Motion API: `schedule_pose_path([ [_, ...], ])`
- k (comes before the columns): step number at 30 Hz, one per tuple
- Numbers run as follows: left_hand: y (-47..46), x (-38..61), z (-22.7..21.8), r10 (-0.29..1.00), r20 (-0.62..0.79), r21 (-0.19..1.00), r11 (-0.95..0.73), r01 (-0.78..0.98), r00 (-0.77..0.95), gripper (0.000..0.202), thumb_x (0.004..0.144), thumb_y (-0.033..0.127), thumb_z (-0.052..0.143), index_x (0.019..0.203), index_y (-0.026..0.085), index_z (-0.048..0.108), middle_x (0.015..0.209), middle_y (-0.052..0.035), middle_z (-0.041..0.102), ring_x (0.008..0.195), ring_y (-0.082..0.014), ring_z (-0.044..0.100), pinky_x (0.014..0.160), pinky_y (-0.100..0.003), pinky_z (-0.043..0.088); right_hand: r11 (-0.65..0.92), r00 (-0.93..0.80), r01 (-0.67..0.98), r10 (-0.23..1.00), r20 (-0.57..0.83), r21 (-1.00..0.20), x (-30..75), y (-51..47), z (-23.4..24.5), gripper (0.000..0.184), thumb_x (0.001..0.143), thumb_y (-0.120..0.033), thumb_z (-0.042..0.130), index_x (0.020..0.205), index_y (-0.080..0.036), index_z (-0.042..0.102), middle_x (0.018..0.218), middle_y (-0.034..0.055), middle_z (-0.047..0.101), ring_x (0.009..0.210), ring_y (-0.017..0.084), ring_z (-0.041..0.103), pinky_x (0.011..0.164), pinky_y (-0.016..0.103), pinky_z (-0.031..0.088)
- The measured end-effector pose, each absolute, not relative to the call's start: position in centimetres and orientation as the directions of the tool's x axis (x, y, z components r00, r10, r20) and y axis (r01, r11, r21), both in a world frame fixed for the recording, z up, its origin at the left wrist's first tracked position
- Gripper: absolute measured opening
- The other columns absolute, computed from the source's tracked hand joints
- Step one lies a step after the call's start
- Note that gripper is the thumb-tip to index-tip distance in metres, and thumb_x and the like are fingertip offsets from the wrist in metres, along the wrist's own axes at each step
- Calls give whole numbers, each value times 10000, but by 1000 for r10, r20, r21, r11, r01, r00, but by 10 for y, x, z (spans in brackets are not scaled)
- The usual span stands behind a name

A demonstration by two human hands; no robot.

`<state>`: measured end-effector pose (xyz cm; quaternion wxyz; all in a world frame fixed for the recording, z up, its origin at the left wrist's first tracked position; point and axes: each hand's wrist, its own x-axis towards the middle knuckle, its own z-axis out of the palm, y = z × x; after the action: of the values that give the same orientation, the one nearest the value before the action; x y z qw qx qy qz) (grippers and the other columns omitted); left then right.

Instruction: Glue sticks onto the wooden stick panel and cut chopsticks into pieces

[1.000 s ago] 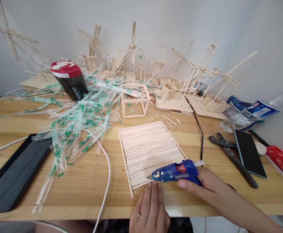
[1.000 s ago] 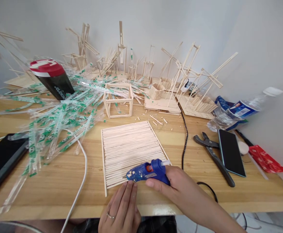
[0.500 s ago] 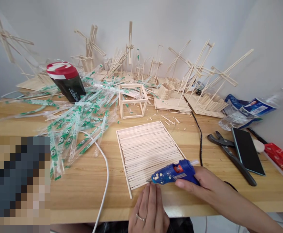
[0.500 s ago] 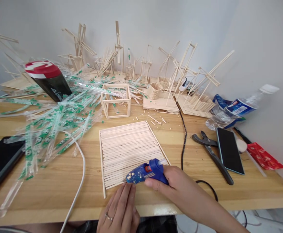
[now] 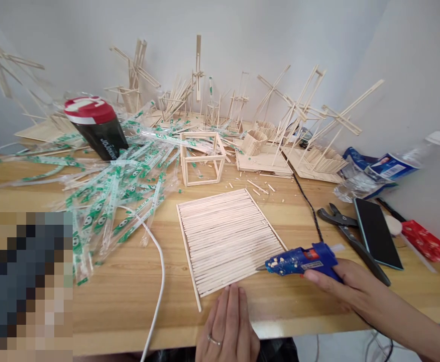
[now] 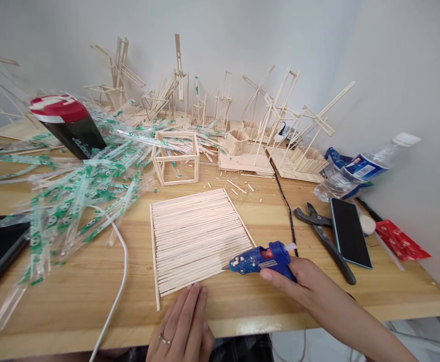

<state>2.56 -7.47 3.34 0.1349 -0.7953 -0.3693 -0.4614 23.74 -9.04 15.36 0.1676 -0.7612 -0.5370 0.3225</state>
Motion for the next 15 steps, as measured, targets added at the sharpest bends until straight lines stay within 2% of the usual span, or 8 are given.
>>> schedule_pose_path([
  [2,-75,25,33,457,832,113,-696,709,316,308,730,13,432,883,61,694,841,-71,745,770,-152,687,1057,-258,341,-378,207,691,920,-333,-616,234,-89,153,392,809,-553,543,560,-253,581,536,-17,585,649,220,602,707,295,504],
  [4,-74,24,33,448,830,95,-701,707,333,307,728,14,434,884,60,694,845,-71,744,772,-154,688,1057,-259,343,-379,172,664,916,-362,-645,226,-86,154,403,821,-551,542,561,-245,569,567,-16,602,719,224,621,754,290,494],
  [7,-71,21,32,422,835,64,-712,699,353,306,725,17,429,879,60,691,835,-74,744,763,-156,691,1063,-264,342,-341,78,617,923,-376,-710,211,-80,154,327,848,-517,543,752,-227,661,786,-9,691,859,219,634,799,264,472],
  [9,-69,20,31,402,844,53,-719,693,354,304,736,29,422,879,64,688,823,-74,744,757,-155,692,1076,-271,332,-310,12,601,925,-380,-737,202,-75,154,314,866,-498,537,862,-220,681,886,-5,711,878,210,635,796,255,466],
  [12,-68,25,27,376,862,38,-717,696,340,299,753,41,403,853,87,681,766,-62,741,715,-137,687,1096,-264,309,-269,-73,590,921,-383,-761,196,-71,151,324,877,-488,532,915,-208,691,929,11,721,876,209,640,791,261,471],
  [15,-70,38,13,388,898,128,-678,724,205,338,794,54,351,885,110,672,720,-43,730,699,-113,678,1091,-248,315,-263,-73,588,925,-373,-765,202,-70,148,350,876,-496,525,937,-197,697,958,25,722,930,229,640,826,280,474],
])
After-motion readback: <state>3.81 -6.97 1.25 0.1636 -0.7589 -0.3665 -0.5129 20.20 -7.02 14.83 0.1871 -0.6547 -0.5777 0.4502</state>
